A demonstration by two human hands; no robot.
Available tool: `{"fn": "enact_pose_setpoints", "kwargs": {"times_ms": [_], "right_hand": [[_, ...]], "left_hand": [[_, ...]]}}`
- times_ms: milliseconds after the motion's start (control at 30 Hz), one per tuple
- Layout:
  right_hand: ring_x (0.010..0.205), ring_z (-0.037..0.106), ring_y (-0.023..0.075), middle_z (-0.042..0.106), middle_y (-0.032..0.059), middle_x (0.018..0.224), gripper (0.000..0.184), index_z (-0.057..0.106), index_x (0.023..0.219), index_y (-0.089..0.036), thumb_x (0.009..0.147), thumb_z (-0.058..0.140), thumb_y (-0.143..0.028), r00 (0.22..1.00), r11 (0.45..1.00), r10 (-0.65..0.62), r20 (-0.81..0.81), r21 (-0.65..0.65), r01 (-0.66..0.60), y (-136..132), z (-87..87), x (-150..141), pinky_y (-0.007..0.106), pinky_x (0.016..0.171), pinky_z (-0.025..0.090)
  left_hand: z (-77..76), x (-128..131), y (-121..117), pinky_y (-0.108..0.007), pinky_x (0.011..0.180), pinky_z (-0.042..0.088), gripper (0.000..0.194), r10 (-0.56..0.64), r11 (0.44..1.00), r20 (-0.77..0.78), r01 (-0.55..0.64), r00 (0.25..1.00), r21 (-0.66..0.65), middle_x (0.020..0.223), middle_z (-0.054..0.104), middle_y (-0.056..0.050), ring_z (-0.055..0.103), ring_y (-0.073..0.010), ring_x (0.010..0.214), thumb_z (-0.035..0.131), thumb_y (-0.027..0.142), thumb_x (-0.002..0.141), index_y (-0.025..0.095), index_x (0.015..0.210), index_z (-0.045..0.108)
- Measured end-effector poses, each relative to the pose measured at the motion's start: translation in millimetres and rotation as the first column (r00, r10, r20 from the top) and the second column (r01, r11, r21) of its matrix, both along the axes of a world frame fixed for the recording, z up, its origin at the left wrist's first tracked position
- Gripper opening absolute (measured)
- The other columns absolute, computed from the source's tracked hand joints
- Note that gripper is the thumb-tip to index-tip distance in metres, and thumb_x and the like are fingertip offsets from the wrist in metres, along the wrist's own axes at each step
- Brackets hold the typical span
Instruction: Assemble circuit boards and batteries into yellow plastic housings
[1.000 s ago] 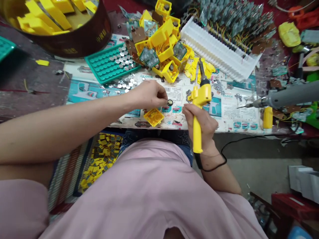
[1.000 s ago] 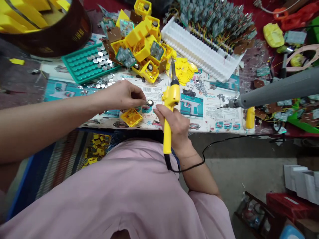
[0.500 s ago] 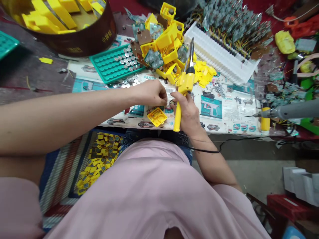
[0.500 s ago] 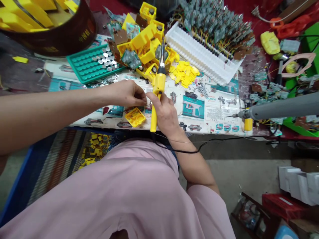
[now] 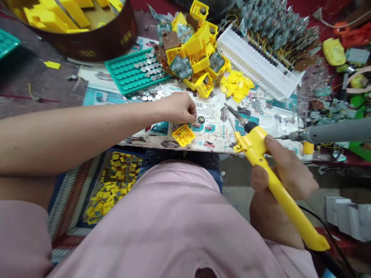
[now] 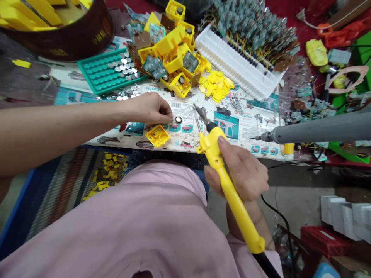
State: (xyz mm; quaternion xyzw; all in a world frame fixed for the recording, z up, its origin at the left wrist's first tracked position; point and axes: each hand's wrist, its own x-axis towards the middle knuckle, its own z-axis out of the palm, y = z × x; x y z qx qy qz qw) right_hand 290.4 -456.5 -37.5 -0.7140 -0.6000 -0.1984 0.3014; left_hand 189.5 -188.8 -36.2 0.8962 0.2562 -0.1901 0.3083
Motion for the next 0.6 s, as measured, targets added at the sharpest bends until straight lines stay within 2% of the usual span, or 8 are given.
{"fn": "enact_pose_setpoints", "kwargs": {"times_ms": [100,167,267,400,600], "right_hand": [[0.071,0.072,0.0127,0.077,0.0007,0.088,0.047,0.061,0.131,-0.02,0.085,0.069,-0.022,0.998,0.995,0.047,0.049,0.082,-0.051,-0.8,-8.5,-5.6,0.021,0.069,0.059],[0.069,0.072,0.0117,0.077,-0.0002,0.084,0.043,0.063,0.121,-0.017,0.08,0.074,-0.018,0.993,0.991,0.115,0.032,0.058,-0.117,4.3,-14.7,-10.7,0.02,0.067,0.06],[0.066,0.072,0.0123,0.075,0.0003,0.078,0.031,0.062,0.106,-0.018,0.079,0.077,-0.021,0.983,0.984,0.179,0.028,0.012,-0.18,9.8,-18.9,-16.4,0.021,0.059,0.059],[0.058,0.07,0.0122,0.076,0.0007,0.075,0.016,0.061,0.096,-0.024,0.085,0.073,-0.029,0.984,0.991,0.127,0.122,-0.065,-0.119,11.0,-16.8,-18.1,0.022,0.048,0.053],[0.067,0.072,0.0122,0.076,0.0011,0.078,0.014,0.063,0.094,-0.024,0.084,0.073,-0.024,0.969,0.975,0.217,0.117,-0.077,-0.209,14.9,-12.9,-17.0,0.021,0.061,0.06]], "left_hand": [[-2.4,-0.2,0.6,-0.021,0.074,0.044,0.02,-0.008,1.0,0.015,0.008,1.0,0.006,0.076,0.071,0.0,0.064,-0.0141,0.077,0.064,0.026,0.076,0.016,0.086,0.077],[-3.3,-0.2,0.4,-0.021,0.075,0.045,0.02,-0.008,1.0,0.013,0.007,1.0,0.018,0.075,0.071,-0.001,0.065,-0.0146,0.079,0.063,0.025,0.076,0.016,0.086,0.077],[-4.2,0.0,-0.2,-0.022,0.076,0.045,0.019,-0.005,1.0,0.021,0.005,1.0,0.028,0.075,0.071,-0.001,0.065,-0.0156,0.08,0.063,0.024,0.075,0.015,0.085,0.077],[-5.8,0.0,-1.0,-0.025,0.076,0.046,0.018,-0.001,1.0,0.05,0.0,0.999,0.015,0.076,0.071,-0.003,0.065,-0.018,0.08,0.063,0.023,0.075,0.016,0.084,0.077],[-7.1,0.1,-1.5,-0.025,0.073,0.045,0.017,-0.004,0.999,0.054,0.002,0.999,0.038,0.075,0.071,-0.004,0.064,-0.0186,0.079,0.063,0.024,0.075,0.015,0.082,0.076]]}}
